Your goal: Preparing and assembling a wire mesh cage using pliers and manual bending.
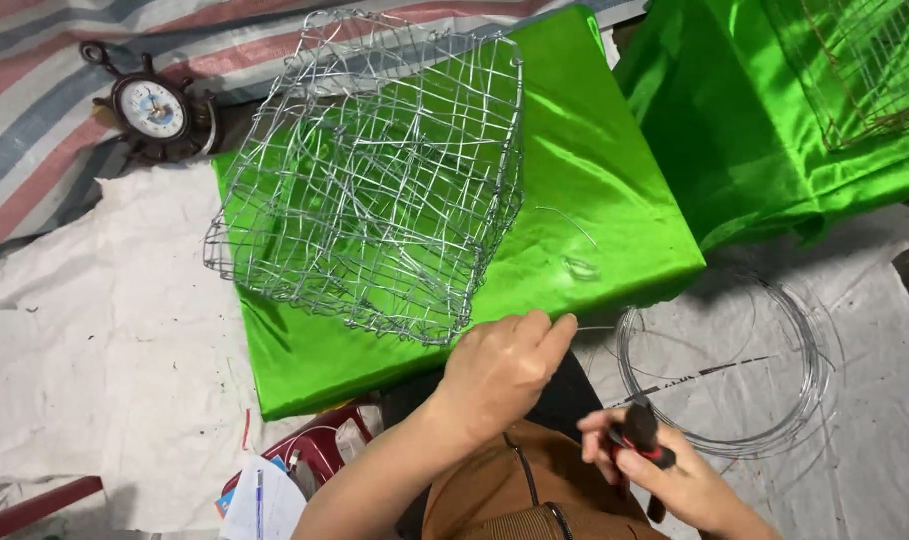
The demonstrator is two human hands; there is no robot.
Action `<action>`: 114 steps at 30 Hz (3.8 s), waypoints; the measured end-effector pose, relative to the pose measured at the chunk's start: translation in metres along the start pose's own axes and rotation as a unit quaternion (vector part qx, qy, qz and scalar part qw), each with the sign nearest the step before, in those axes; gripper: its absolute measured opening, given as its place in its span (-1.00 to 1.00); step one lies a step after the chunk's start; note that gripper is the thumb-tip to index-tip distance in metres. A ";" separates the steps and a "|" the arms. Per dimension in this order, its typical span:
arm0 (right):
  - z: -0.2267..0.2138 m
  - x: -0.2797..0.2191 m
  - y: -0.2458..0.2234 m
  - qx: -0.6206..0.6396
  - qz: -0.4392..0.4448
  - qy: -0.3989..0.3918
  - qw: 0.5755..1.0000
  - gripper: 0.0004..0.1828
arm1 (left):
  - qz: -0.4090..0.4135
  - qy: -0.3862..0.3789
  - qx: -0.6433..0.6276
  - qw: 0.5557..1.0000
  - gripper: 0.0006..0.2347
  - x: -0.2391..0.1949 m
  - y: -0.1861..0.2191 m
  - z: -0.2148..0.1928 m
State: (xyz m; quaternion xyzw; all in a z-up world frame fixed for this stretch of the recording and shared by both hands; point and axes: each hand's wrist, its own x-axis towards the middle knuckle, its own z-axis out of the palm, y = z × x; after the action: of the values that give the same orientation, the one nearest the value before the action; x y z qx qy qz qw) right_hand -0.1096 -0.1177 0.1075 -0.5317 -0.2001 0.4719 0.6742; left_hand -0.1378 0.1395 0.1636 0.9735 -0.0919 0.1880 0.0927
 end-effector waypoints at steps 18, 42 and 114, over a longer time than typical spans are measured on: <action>0.014 -0.024 0.092 0.224 0.196 0.275 0.914 -0.56 | -0.031 0.089 -0.012 0.995 -0.78 -0.047 0.004 0.013; -0.002 -0.029 0.063 0.212 0.061 0.130 0.967 -0.65 | -0.065 0.071 -0.082 0.992 -0.76 -0.056 0.000 0.014; 0.009 0.040 -0.005 0.268 -0.107 0.095 0.953 -0.43 | -0.150 0.056 -0.265 0.951 -0.76 -0.087 -0.026 -0.117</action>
State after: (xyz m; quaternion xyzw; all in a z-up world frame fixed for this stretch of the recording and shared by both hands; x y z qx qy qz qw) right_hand -0.0956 -0.0792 0.1056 -0.3490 -0.0570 0.3806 0.8545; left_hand -0.2527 0.2021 0.2327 0.9042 0.0136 0.1949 0.3797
